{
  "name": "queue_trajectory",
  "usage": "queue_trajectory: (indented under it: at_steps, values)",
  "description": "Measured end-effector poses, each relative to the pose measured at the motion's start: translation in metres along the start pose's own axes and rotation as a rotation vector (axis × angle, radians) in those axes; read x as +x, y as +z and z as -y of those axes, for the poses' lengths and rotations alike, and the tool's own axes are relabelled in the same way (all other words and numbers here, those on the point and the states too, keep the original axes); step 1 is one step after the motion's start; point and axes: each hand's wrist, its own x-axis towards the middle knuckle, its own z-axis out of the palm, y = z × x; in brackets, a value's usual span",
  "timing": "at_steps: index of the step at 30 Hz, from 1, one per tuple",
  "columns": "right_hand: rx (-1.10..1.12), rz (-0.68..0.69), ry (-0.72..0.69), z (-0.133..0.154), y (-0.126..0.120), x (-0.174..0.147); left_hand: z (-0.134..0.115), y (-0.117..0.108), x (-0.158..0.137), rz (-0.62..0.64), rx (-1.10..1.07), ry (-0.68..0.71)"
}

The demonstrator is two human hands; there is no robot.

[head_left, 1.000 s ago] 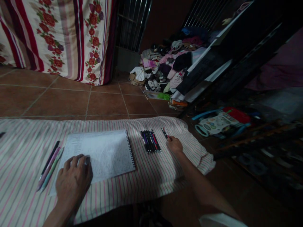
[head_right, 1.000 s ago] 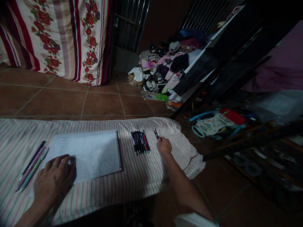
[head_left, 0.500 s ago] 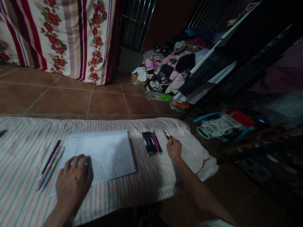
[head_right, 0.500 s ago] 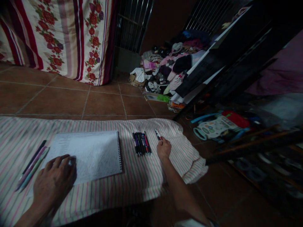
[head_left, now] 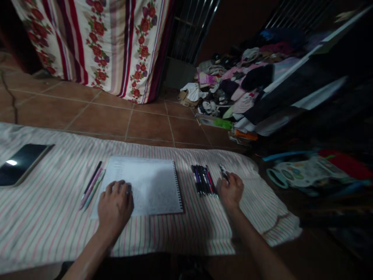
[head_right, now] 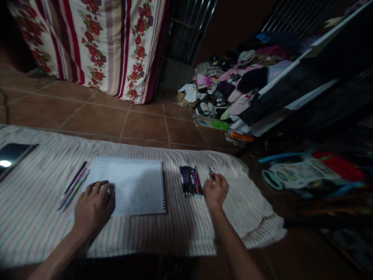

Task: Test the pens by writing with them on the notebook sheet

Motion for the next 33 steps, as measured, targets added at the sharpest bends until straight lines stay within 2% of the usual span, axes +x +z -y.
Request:
queue_trajectory:
  at_steps: [2,5,9,13,16,20,23,27,33]
  values:
    - [0.066,-0.139,-0.121,0.015,0.003,-0.004,0.001,0.000,0.001,0.021,-0.032,-0.035]
    - [0.154,-0.209,-0.289,0.044,0.008,-0.013,0.004,0.001,0.003,0.013,-0.083,-0.070]
    - [0.284,-0.160,-0.465,0.088,0.004,-0.027,0.012,-0.002,0.005,-0.052,-0.151,-0.095]
    - [0.380,-0.116,-0.547,0.136,-0.006,-0.039,0.032,-0.016,0.009,-0.092,-0.125,-0.156]
    - [0.442,-0.042,-0.582,0.173,-0.010,-0.050,0.053,-0.025,0.011,-0.072,-0.072,-0.260]
    - [0.619,0.166,-0.609,0.221,-0.008,-0.079,0.075,-0.027,0.010,-0.018,-0.025,-0.376]
    - [0.766,0.266,-0.626,0.252,-0.001,-0.106,0.084,-0.025,0.007,0.044,-0.030,-0.403]
    - [0.854,0.379,-0.654,0.283,0.007,-0.133,0.091,-0.025,0.005,0.117,-0.056,-0.431]
    - [0.929,0.455,-0.642,0.320,0.015,-0.146,0.101,-0.026,0.006,0.139,-0.064,-0.447]
